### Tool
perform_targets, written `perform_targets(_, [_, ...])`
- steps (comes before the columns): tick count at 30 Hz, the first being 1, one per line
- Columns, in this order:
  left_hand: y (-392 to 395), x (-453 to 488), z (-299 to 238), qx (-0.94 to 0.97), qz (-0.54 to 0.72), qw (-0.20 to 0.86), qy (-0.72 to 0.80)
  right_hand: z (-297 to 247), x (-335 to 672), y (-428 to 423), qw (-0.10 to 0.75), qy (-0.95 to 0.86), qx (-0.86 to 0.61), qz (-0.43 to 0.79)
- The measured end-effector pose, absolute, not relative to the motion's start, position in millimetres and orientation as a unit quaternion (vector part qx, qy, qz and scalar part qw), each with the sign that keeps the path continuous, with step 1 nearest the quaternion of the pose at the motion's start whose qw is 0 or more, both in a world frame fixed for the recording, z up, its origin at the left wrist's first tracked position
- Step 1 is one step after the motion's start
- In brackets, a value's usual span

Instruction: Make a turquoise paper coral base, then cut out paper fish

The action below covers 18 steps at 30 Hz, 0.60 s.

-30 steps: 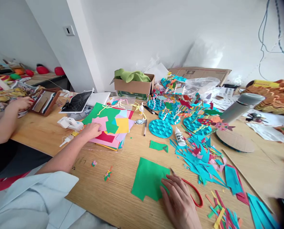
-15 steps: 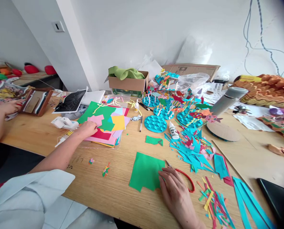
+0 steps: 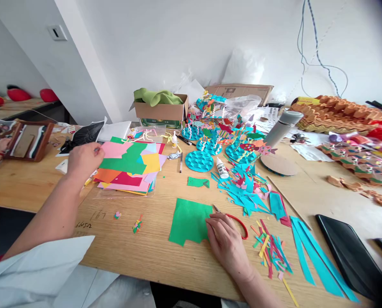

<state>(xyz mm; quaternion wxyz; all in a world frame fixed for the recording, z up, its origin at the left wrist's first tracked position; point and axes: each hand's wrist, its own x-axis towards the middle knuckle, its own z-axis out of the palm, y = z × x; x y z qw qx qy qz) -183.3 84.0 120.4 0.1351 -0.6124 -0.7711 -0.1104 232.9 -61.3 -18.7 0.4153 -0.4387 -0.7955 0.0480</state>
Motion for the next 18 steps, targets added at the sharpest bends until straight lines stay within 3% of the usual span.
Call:
perform_targets(3, [62.7,-160.8,136.3,-0.607,-0.284,0.109,-0.734,-17.5,232.8,-60.1,0.423,-0.792,-0.439,0.042])
perform_targets(7, [28.0,-115.8,134.4,-0.582,-0.498,-0.148,-0.625,-14.0,236.2,-59.7,0.451,-0.766,-0.457,0.037])
perform_targets(9, [13.2,-94.5,123.6,-0.586,-0.491,-0.206,-0.611,-10.0,238.9,-61.2,0.469,-0.744,-0.473,0.049])
perform_targets(11, [3.0,-76.4,108.6,-0.576,-0.476,-0.339,-0.572,-4.2,241.1,-63.1,0.476,-0.715,-0.503,0.098])
perform_targets(15, [-5.1,-46.3,76.2,-0.53,-0.45,-0.524,-0.492,10.5,240.2,-61.5,0.461,-0.637,-0.519,0.334])
perform_targets(18, [-7.0,-26.2,57.1,-0.519,-0.409,-0.582,-0.475,20.0,234.0,-55.5,0.457,-0.579,-0.464,0.49])
